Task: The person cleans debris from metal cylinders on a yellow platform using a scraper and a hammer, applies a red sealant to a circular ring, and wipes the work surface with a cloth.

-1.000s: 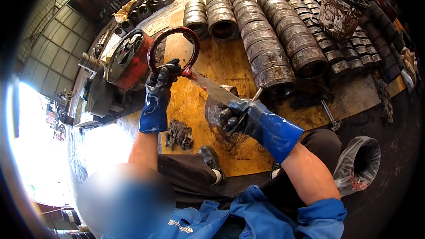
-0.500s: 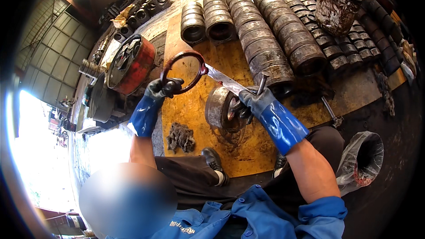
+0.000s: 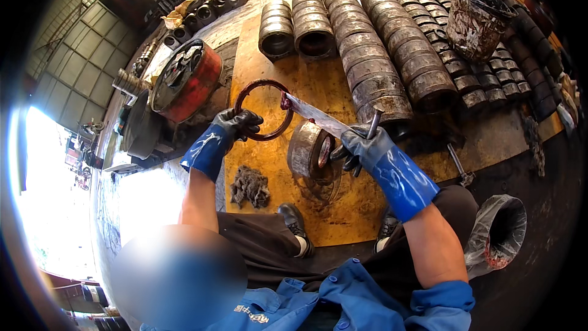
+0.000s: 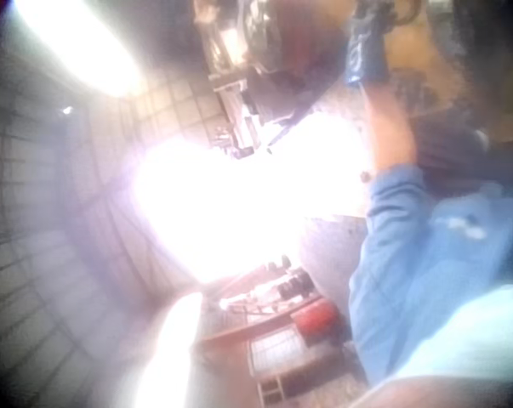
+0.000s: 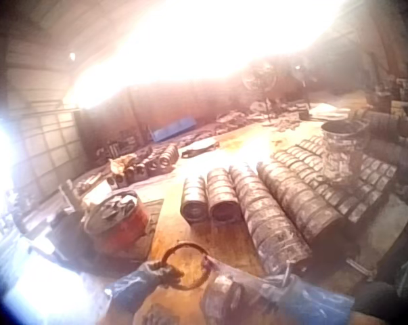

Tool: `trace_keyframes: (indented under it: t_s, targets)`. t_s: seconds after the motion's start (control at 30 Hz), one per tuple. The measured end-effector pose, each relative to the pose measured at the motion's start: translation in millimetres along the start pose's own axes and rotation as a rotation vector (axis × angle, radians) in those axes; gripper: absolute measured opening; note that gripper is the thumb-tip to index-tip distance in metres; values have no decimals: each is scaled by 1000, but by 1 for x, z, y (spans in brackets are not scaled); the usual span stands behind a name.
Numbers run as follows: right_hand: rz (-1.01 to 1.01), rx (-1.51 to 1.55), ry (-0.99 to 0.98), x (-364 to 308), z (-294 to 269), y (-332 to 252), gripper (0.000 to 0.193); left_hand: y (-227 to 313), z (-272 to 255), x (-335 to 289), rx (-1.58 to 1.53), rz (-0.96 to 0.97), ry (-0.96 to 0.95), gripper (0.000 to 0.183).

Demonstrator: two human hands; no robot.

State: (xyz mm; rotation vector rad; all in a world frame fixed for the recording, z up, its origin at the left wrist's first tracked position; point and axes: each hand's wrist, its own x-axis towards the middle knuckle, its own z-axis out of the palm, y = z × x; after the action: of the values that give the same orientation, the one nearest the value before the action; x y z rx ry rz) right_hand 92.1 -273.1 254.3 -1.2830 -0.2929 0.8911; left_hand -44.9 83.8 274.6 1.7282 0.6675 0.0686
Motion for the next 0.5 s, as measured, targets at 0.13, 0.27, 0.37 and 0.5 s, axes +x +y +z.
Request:
trace_keyframes:
  t_s: [0.13, 0.27, 0.37, 0.5]
  targets:
    - [108, 2, 9, -4, 0, -6, 31, 6, 8, -7, -105, -13, -42, 27]
    - [200, -52, 69, -8, -1, -19, 40, 12, 17, -8, -18, -17, -98, 28]
    - [129, -12, 43, 2, -13, 0, 41, 11, 21, -5, -19, -27, -129, 28]
    - [47, 78, -64, 10, -11, 13, 42, 1, 6, -11, -97, -78, -111, 25]
